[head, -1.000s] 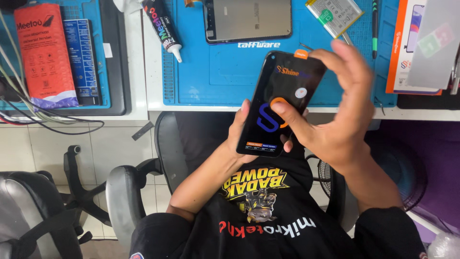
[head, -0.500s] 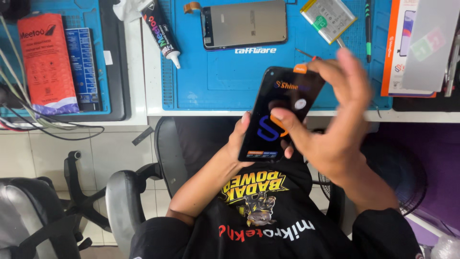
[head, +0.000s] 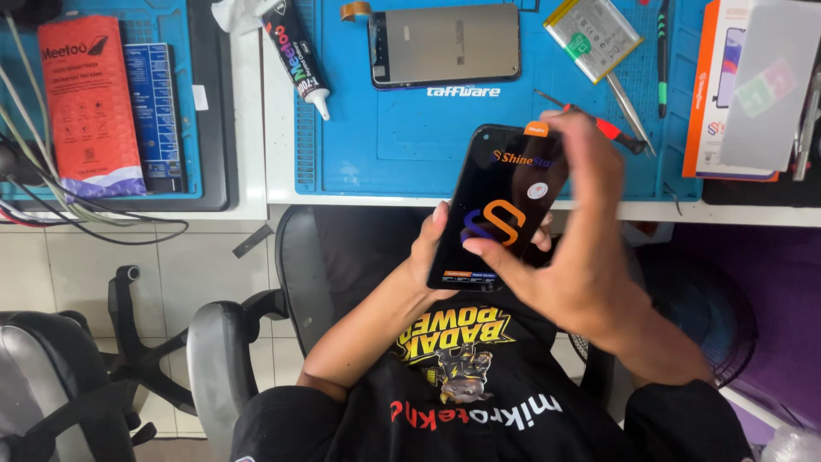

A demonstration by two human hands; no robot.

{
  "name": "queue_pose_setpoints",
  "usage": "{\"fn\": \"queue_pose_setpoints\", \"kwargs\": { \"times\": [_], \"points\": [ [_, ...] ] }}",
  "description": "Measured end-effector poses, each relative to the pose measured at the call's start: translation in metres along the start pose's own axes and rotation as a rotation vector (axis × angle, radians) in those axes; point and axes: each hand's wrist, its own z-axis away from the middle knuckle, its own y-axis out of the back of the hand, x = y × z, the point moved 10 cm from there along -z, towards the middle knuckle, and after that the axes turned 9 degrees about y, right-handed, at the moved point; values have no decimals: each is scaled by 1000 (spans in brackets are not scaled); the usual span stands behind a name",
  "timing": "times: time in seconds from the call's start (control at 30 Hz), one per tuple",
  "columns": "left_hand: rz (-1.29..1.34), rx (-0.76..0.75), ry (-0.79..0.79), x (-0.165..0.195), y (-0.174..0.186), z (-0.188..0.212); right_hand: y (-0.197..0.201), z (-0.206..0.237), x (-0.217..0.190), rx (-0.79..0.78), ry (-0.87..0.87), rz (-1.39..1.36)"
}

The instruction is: The person holds a disassembled phone frame and uses a screwdriver on its edge, then peels the protective film off a new replacement screen and holds the screen over the frame. They press the power button to test the phone, then set it on the mat and work on its exposed internals with their hands.

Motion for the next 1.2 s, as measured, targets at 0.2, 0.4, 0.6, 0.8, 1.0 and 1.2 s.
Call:
{"fn": "queue_pose_setpoints", "kwargs": {
  "times": [0.2,0.4,0.6,0.8,1.0,1.2],
  "points": [
    [63,-23,94,-4,-3,-1,17,-4,12,69,-75,156],
    [-37,-47,15,12,-10,-3,0,-6,-6,9,16,62],
    [-50,-9,91,4,-4,-6,19,-7,5,106,-10,109],
    [15,-69,49,3,-1,-7,7,-6,3,-13,-1,147],
    [196,-172,44,4,-4,-3,14,-8,12,21,-68,228],
    [-16,-21,51,8,0,-9,9,-6,6,45,7,267]
  ]
}}
